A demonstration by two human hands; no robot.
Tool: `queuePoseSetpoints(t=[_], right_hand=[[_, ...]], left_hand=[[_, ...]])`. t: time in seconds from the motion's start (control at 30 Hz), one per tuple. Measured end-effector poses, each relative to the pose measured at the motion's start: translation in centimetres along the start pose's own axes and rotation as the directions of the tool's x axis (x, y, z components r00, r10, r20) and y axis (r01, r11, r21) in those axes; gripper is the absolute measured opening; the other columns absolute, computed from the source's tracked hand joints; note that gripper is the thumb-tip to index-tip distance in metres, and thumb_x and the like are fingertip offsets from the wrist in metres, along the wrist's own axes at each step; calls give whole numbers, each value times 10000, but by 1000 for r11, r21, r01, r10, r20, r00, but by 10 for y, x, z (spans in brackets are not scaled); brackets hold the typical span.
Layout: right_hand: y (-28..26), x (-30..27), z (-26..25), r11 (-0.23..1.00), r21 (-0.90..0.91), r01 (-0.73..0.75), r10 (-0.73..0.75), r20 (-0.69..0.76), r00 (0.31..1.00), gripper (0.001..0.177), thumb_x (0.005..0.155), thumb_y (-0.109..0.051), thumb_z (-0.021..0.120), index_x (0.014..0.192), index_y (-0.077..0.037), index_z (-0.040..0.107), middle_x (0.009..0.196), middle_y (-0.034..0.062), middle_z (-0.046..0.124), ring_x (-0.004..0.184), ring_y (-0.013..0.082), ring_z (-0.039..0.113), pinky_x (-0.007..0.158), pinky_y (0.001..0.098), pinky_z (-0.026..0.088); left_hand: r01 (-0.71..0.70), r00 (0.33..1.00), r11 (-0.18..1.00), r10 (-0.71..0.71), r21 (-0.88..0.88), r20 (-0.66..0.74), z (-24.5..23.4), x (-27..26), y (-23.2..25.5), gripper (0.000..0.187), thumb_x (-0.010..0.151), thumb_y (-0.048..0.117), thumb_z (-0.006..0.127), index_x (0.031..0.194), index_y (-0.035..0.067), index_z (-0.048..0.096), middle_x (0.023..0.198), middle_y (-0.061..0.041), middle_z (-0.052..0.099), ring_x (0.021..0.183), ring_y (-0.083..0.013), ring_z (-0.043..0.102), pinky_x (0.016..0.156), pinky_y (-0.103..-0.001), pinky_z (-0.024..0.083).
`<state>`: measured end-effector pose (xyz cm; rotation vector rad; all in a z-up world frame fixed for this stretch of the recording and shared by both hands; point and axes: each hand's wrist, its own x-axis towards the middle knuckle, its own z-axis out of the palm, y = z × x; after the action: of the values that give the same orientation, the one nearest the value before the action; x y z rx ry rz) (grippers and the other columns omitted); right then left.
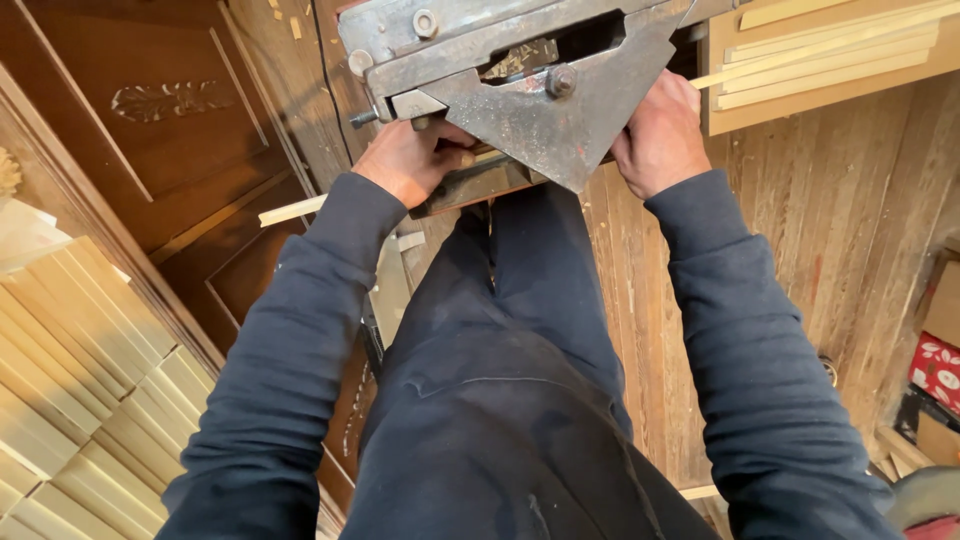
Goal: Cutting thin wooden strips to size using a manual mitre guillotine machine.
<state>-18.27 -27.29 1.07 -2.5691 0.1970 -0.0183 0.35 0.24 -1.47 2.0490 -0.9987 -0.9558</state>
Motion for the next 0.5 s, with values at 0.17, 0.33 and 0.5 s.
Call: queuePoseSetpoints(t=[0.17,0.33,0.5], right_hand=[[-1,-1,0,1000,2,-8,8,8,1000,270,965,-69,666,1234,-73,693,1269,132,652,1261,376,536,1101,477,369],[-1,-2,1,1000,-13,18,-18,2,1000,268,974,-73,668,1241,-73,694,1276,135,648,1264,374,534,1108,477,365],[1,-4,3,999,-26,21,-21,5,1000,252,980,-75,675,1231,-79,697,1276,127,648,1268,366,536,1120,475,365]], left_hand=[[-10,1000,999,10,32,-4,-2,1,7,235,898,236,745,1061,70,779,976,-162,757,911,-365,703,811,-426,550],[10,999,998,-7,59,-41,1,-3,12,215,899,242,738,1030,81,792,914,-168,753,891,-379,692,834,-439,545],[-2,999,985,10,171,-46,6,-4,16,179,929,220,706,1031,100,792,923,-172,744,878,-388,688,823,-466,542]])
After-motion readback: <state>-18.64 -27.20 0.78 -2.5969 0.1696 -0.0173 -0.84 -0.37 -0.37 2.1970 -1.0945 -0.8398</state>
